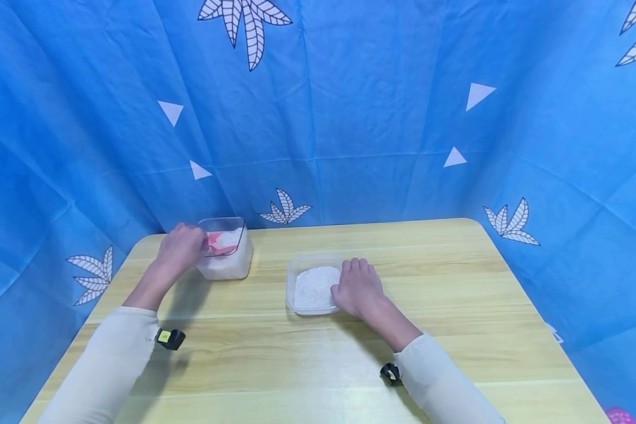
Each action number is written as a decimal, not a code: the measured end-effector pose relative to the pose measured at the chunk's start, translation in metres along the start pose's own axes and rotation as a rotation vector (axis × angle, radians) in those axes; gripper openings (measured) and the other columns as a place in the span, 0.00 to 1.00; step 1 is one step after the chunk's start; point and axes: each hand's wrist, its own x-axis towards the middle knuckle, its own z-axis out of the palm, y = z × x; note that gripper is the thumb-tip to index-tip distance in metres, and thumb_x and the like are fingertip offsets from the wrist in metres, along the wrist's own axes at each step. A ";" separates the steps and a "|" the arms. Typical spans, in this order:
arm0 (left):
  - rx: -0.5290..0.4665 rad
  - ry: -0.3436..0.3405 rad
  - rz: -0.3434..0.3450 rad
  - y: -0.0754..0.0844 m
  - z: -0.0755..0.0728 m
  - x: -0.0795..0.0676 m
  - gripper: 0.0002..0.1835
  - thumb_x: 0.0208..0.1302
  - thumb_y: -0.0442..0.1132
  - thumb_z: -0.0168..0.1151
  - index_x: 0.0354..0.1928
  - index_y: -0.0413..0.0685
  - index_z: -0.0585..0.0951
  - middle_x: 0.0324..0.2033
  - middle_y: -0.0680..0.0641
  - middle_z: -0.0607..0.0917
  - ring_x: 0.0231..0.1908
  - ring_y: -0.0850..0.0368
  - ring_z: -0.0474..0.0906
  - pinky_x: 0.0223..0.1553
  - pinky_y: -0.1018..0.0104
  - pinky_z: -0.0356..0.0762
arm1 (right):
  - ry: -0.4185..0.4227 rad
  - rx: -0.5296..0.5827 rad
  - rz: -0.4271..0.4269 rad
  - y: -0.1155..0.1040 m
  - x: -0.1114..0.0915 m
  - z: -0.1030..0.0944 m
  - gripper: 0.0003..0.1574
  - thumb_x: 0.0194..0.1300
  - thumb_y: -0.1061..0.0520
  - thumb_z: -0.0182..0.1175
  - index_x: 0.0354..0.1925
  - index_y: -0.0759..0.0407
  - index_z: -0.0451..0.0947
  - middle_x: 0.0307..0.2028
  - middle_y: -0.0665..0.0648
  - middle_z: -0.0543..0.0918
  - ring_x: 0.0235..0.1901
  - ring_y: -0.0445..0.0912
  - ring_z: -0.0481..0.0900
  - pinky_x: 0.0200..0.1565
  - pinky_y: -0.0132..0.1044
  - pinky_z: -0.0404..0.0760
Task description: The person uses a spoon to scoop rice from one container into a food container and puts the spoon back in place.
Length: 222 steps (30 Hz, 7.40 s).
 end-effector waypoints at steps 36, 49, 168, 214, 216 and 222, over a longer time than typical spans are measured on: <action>-0.098 0.220 -0.058 -0.007 0.006 -0.016 0.06 0.61 0.34 0.65 0.35 0.37 0.86 0.31 0.35 0.84 0.35 0.39 0.73 0.37 0.51 0.70 | -0.001 -0.001 0.002 0.000 0.001 -0.001 0.27 0.66 0.47 0.45 0.50 0.69 0.68 0.40 0.61 0.70 0.43 0.55 0.68 0.50 0.49 0.70; -0.224 0.218 -0.102 -0.012 0.009 -0.023 0.14 0.64 0.37 0.65 0.49 0.38 0.85 0.39 0.33 0.84 0.40 0.38 0.73 0.38 0.48 0.74 | 0.004 -0.007 -0.002 0.000 0.000 -0.001 0.27 0.66 0.47 0.45 0.50 0.69 0.68 0.40 0.61 0.71 0.43 0.54 0.67 0.49 0.48 0.70; -0.124 0.222 0.290 0.107 -0.006 -0.059 0.12 0.55 0.39 0.74 0.43 0.48 0.89 0.35 0.45 0.85 0.38 0.50 0.74 0.42 0.60 0.74 | -0.019 -0.006 -0.005 0.001 0.000 -0.002 0.28 0.67 0.46 0.44 0.51 0.68 0.67 0.40 0.61 0.69 0.43 0.54 0.67 0.49 0.47 0.70; -0.054 0.305 0.463 0.136 -0.017 -0.073 0.11 0.49 0.31 0.75 0.36 0.51 0.90 0.33 0.47 0.86 0.36 0.53 0.73 0.38 0.67 0.69 | 0.002 -0.005 -0.011 0.001 0.001 -0.002 0.26 0.66 0.46 0.46 0.48 0.68 0.68 0.38 0.60 0.69 0.41 0.54 0.66 0.47 0.47 0.70; -0.064 0.321 0.474 0.136 -0.017 -0.072 0.11 0.49 0.30 0.75 0.36 0.51 0.90 0.33 0.47 0.86 0.36 0.53 0.73 0.37 0.66 0.69 | 0.000 -0.007 -0.009 0.001 0.001 -0.003 0.26 0.66 0.46 0.46 0.48 0.68 0.68 0.38 0.60 0.69 0.41 0.54 0.66 0.47 0.47 0.70; -0.085 0.341 0.492 0.134 -0.020 -0.069 0.12 0.49 0.29 0.75 0.36 0.51 0.90 0.35 0.47 0.86 0.37 0.52 0.73 0.38 0.66 0.70 | -0.004 -0.012 -0.002 0.002 0.004 -0.004 0.27 0.66 0.46 0.45 0.49 0.68 0.68 0.39 0.61 0.70 0.42 0.55 0.67 0.49 0.48 0.70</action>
